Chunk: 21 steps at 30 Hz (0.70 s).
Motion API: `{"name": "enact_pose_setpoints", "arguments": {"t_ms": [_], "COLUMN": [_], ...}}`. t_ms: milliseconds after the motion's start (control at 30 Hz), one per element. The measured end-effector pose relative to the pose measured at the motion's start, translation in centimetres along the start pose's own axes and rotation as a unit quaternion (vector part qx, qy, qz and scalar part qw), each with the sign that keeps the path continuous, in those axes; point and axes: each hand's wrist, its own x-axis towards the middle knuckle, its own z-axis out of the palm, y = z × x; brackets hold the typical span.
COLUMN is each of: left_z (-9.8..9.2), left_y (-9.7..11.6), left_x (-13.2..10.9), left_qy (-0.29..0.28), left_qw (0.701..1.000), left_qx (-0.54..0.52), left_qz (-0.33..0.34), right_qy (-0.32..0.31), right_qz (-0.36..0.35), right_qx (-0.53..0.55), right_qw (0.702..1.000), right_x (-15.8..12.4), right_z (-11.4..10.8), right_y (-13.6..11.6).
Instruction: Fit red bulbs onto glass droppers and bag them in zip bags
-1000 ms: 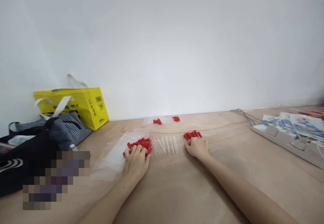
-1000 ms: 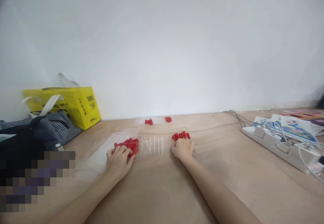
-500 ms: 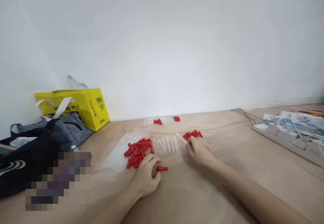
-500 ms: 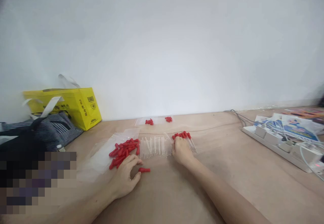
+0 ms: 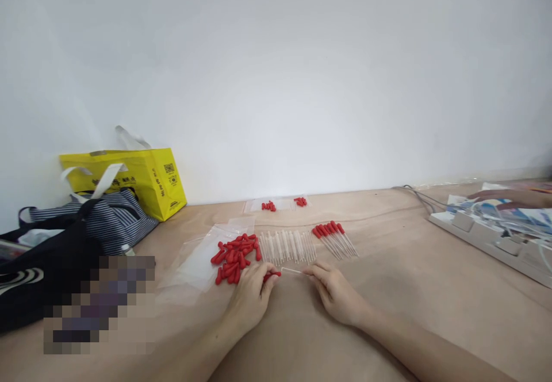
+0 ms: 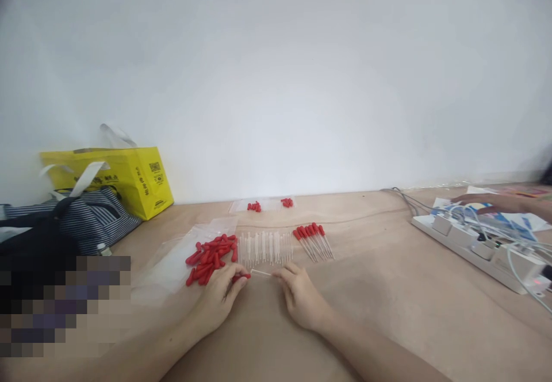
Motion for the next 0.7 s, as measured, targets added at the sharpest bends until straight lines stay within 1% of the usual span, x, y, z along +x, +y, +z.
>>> {"name": "enact_pose_setpoints", "arguments": {"t_ms": [133,333,500,700], "left_z": [0.01,-0.16,-0.06,0.11], "left_y": [0.17,0.51,0.39,0.41], "left_x": [0.07,0.19,0.16,-0.13], "left_qy": [0.008,0.023,0.026,0.008], "left_qw": [1.000,0.999,1.000,1.000], "left_qx": [-0.015,-0.030,-0.015,0.002], "left_qz": [-0.021,-0.023,-0.005,0.022], "right_qy": [-0.001,-0.009,-0.014,-0.008], "right_qz": [0.003,-0.011,-0.020,-0.073], "right_qx": [-0.013,-0.031,-0.067,-0.109], "right_qw": [1.000,0.999,0.997,0.991], "right_x": [-0.19,-0.04,-0.04,-0.32], "right_z": [0.20,0.37,0.29,0.09], "right_y": [-0.26,-0.55,-1.01,-1.00]}}
